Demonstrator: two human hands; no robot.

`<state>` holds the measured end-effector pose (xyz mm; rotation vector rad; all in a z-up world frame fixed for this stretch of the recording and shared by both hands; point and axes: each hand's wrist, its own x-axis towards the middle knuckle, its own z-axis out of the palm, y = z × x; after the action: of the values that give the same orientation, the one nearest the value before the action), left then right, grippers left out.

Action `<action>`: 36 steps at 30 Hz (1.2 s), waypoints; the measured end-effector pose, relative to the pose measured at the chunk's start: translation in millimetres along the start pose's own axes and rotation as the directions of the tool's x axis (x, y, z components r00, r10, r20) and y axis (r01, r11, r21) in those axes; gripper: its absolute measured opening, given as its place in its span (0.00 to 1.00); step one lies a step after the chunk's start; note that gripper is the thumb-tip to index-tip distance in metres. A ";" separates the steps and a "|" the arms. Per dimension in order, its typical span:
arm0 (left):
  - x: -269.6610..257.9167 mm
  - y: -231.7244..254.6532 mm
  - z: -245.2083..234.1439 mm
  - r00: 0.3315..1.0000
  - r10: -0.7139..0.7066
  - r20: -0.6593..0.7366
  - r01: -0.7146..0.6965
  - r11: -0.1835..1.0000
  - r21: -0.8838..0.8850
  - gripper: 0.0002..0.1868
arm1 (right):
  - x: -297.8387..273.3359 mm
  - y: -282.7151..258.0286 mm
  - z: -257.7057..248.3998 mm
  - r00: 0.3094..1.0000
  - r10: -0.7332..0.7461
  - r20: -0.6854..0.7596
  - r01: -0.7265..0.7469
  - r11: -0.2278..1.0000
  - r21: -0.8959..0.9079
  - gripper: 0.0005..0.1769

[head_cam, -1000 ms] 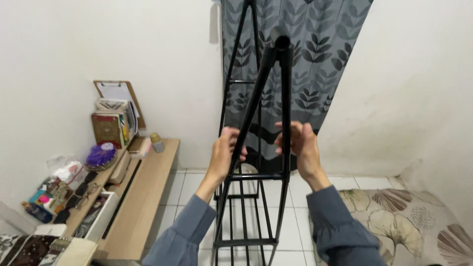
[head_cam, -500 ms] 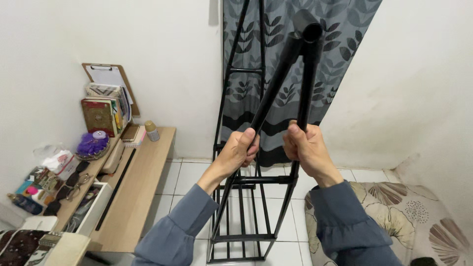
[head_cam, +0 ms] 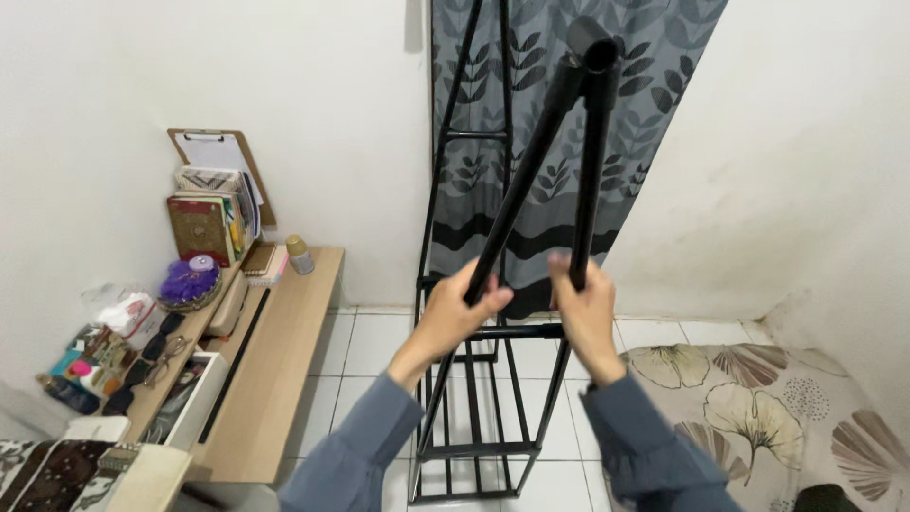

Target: The person assembles a black metal rack frame in a bedroom. They join long metal poles together, fit black plastic connector fittings onto the pole tops, press the joints together by hand, and stand the frame upright while attaching additional poles.

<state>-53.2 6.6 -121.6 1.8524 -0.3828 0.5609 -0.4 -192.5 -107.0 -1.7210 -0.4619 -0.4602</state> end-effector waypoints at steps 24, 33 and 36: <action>-24.6 -27.6 23.0 0.936 -0.256 -0.243 0.305 0.932 0.194 0.22 | -36.0 3.6 30.7 0.700 -0.098 0.707 0.660 0.465 -0.589 0.15; -21.3 -46.9 26.7 0.959 -0.267 -0.093 0.241 0.945 -0.222 0.25 | 6.2 26.2 37.8 0.552 0.061 0.831 0.635 0.615 -0.467 0.10; -16.6 -41.2 27.6 0.957 -0.284 -0.056 0.256 0.921 -0.294 0.23 | 0.3 21.3 34.9 0.576 0.193 0.794 0.644 0.491 -0.586 0.14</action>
<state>-40.5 -5.5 -170.9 1.5593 -0.1278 0.3824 13.2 -162.2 -130.9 -2.8790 -1.3686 -0.0394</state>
